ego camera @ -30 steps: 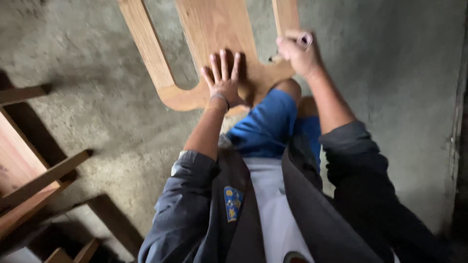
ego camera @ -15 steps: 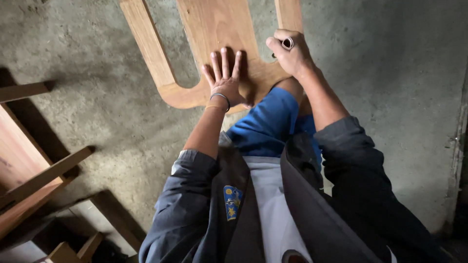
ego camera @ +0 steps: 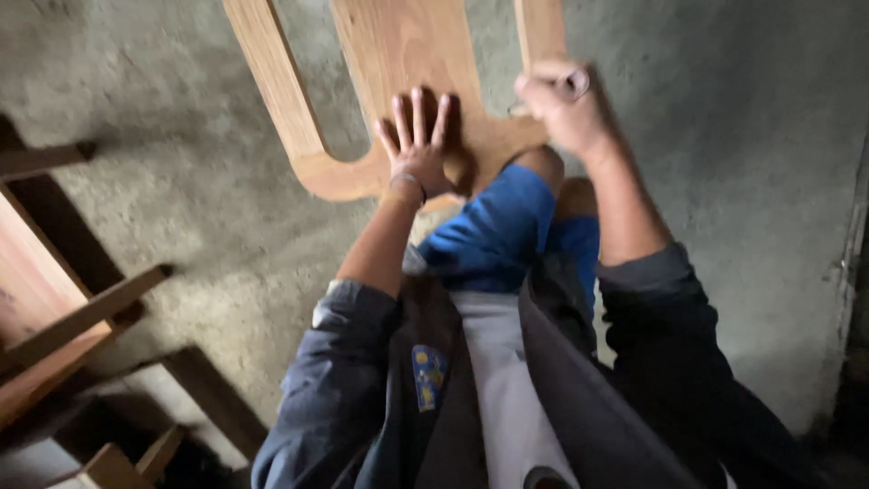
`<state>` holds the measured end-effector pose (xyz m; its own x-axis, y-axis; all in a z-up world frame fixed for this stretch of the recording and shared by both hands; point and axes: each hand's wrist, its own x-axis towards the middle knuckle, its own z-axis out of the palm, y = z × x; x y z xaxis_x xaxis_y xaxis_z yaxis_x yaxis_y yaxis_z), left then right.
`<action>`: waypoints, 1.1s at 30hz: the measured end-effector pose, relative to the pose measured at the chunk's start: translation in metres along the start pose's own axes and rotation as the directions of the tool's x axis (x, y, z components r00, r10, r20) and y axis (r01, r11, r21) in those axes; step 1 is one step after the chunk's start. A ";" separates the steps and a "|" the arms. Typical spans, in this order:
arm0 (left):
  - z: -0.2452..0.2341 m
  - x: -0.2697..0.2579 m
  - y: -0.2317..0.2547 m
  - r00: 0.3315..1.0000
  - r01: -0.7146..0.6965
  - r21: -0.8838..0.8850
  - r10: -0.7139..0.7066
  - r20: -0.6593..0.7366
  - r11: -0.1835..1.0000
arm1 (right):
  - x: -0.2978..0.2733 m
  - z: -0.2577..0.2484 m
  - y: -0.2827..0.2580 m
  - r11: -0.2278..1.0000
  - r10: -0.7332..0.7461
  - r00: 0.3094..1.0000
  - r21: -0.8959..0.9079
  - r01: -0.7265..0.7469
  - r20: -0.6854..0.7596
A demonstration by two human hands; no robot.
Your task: The person sits on the floor and sands a wooden chair frame using a sanding block. They hold the frame steady with their left hand while moving the sanding block back and forth across the surface with their right hand.
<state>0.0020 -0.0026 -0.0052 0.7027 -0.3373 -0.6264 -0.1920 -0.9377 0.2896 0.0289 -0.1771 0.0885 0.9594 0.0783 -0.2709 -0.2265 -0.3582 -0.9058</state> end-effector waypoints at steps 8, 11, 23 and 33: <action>0.040 0.037 0.041 0.908 -0.209 0.024 0.203 -0.367 0.978 | -0.019 -0.053 -0.020 0.930 -0.196 0.938 0.250 0.270 -0.286; 0.038 0.058 0.078 0.938 -0.231 0.073 0.242 -0.247 0.970 | -0.020 -0.065 -0.014 0.897 -0.273 0.909 0.258 0.359 -0.315; 0.025 0.051 0.088 0.938 -0.218 -0.044 0.197 -0.285 0.975 | -0.021 -0.057 -0.013 0.884 -0.263 0.899 0.286 0.370 -0.349; 0.004 0.009 0.070 0.940 -0.335 -0.152 0.317 -0.128 0.930 | -0.001 -0.022 0.000 0.836 -0.197 0.957 0.474 0.276 -0.211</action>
<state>-0.0081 -0.0722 0.0064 0.6872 -0.6039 -0.4038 -0.3098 -0.7464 0.5890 0.0319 -0.1978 0.0961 0.9986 -0.0513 -0.0122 -0.0037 0.1627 -0.9867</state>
